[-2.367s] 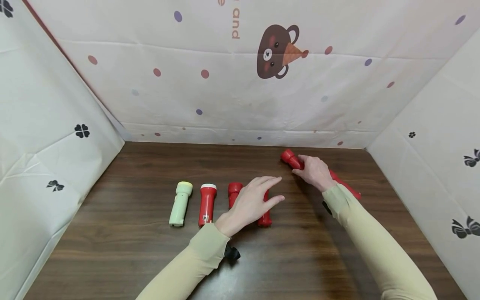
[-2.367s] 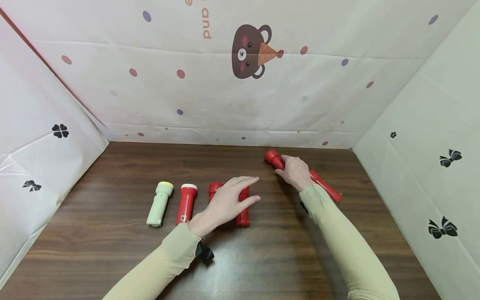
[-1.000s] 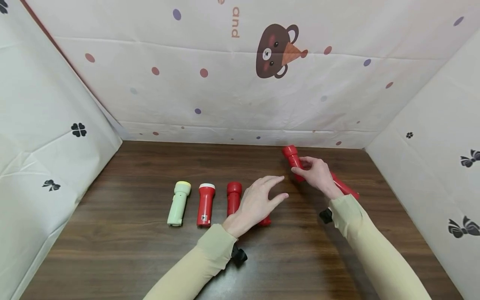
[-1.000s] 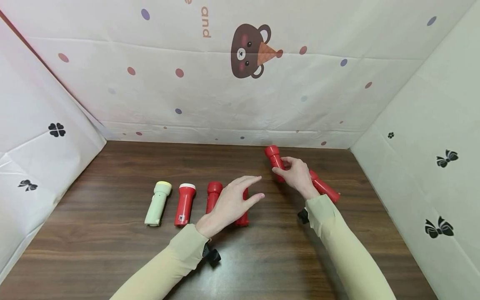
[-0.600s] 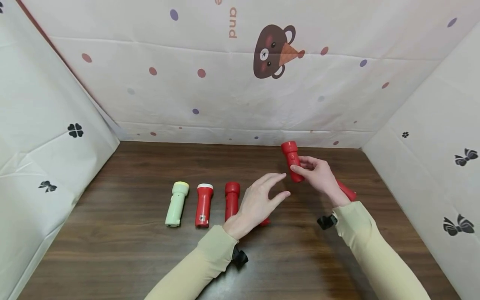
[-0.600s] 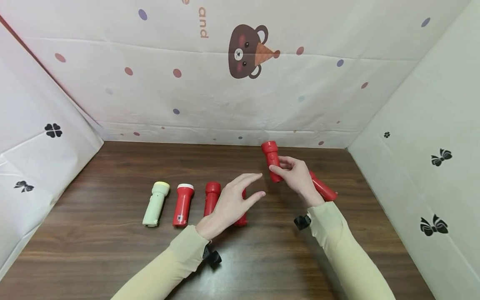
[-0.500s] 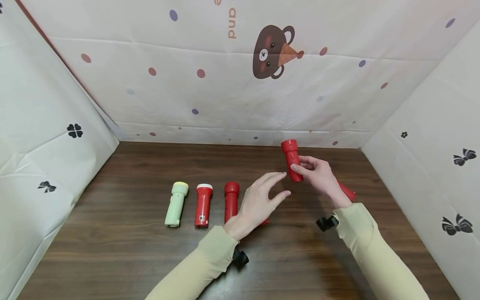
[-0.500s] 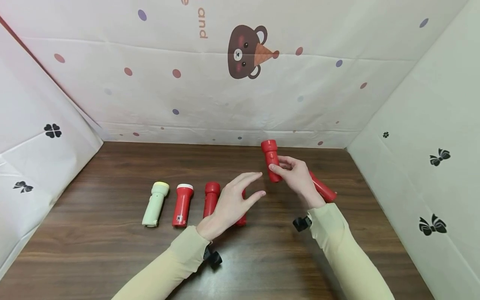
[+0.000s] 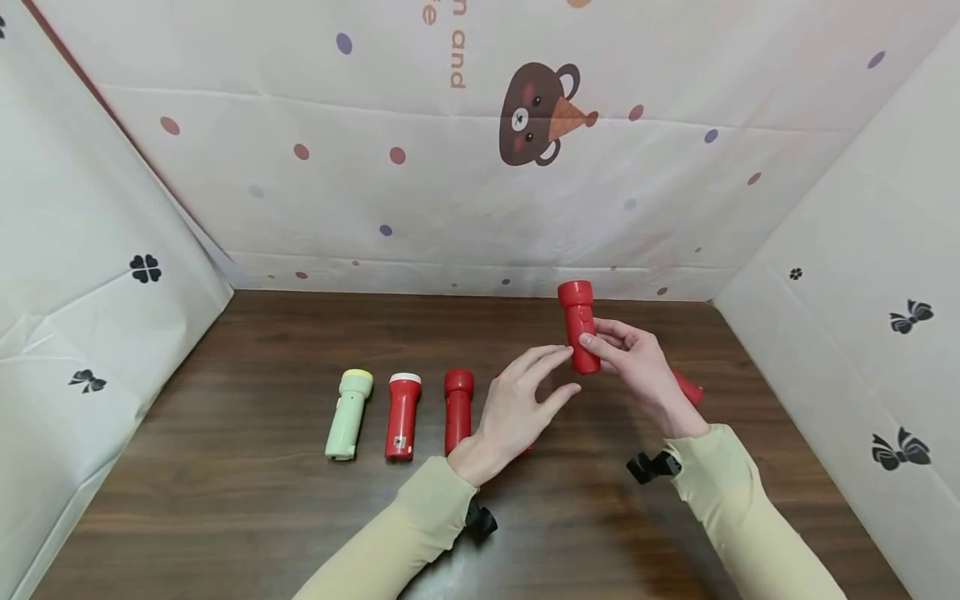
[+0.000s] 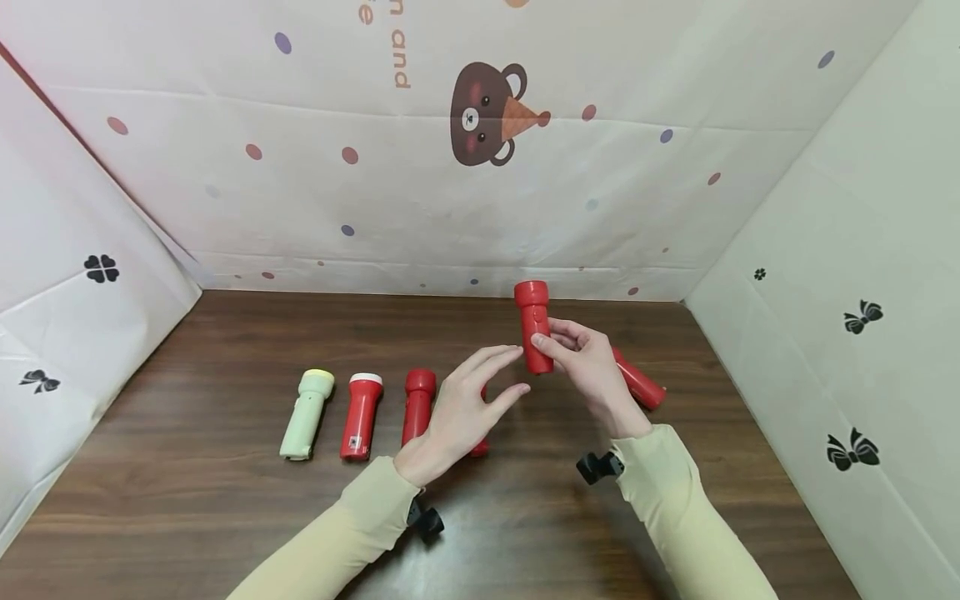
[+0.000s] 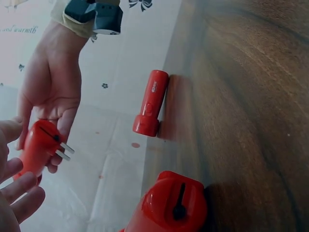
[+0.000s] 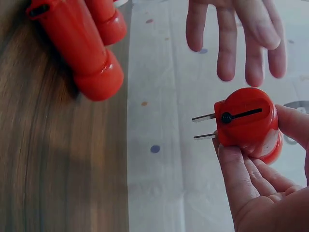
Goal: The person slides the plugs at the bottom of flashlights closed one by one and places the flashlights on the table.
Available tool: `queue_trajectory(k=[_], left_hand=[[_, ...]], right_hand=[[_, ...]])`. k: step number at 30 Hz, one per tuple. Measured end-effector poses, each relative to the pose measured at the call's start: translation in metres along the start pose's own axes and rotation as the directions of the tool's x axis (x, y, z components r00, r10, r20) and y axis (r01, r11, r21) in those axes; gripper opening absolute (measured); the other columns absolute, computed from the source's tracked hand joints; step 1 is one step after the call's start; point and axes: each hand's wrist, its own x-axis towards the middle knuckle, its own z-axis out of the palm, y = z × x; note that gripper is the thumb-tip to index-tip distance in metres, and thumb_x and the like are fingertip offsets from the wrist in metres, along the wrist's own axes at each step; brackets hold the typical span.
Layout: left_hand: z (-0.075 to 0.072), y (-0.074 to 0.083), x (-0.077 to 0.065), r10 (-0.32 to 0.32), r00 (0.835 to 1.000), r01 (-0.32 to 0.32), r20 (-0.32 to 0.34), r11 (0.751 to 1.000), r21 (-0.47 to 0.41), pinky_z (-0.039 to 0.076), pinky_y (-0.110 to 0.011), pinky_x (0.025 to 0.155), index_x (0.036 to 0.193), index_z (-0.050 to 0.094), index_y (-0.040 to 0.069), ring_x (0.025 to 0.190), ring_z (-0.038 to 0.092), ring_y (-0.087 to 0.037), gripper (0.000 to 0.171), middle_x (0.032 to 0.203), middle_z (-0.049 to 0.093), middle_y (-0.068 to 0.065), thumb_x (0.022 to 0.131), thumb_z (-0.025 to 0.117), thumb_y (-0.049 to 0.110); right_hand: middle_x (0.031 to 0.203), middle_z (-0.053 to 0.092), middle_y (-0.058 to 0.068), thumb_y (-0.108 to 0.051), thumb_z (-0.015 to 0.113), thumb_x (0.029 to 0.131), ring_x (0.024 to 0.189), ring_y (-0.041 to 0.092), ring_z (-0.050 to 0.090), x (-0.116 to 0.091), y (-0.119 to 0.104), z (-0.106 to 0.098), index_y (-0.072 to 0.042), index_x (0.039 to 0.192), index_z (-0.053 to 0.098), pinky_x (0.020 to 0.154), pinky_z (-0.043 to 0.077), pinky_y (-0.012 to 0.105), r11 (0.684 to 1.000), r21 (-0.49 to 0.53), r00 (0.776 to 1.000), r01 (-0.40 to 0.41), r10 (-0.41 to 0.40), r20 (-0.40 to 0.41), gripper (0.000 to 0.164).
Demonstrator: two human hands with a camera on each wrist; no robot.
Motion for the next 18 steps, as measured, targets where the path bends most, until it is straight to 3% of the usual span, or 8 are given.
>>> queue_trajectory(k=[13,18], left_hand=[[-0.005,-0.002,-0.004,0.063,0.998,-0.063,-0.030,0.998,0.014,0.062,-0.029,0.099,0.139,0.068,0.017,0.122,0.070,-0.015,0.049,0.136,0.070,-0.001,0.092,0.082,0.024],[-0.009,-0.001,-0.006,0.081,0.996,-0.081,-0.040,0.997,0.002,0.061,-0.030,0.101,0.138,0.069,0.016,0.123,0.070,-0.016,0.049,0.137,0.070,-0.003,0.091,0.083,0.022]], right_hand=[[0.111,0.074,-0.018,-0.029,0.063,0.106,0.099,0.003,0.073,-0.017,-0.008,0.009,0.002,0.156,0.041,0.092,0.061,0.019,0.988,0.146,0.998,-0.046,0.041,0.042,0.063],[0.112,0.074,-0.016,-0.028,0.062,0.107,0.097,0.004,0.074,-0.023,-0.011,0.013,-0.001,0.152,0.044,0.090,0.061,0.019,0.979,0.198,0.998,-0.056,0.048,0.044,0.056]])
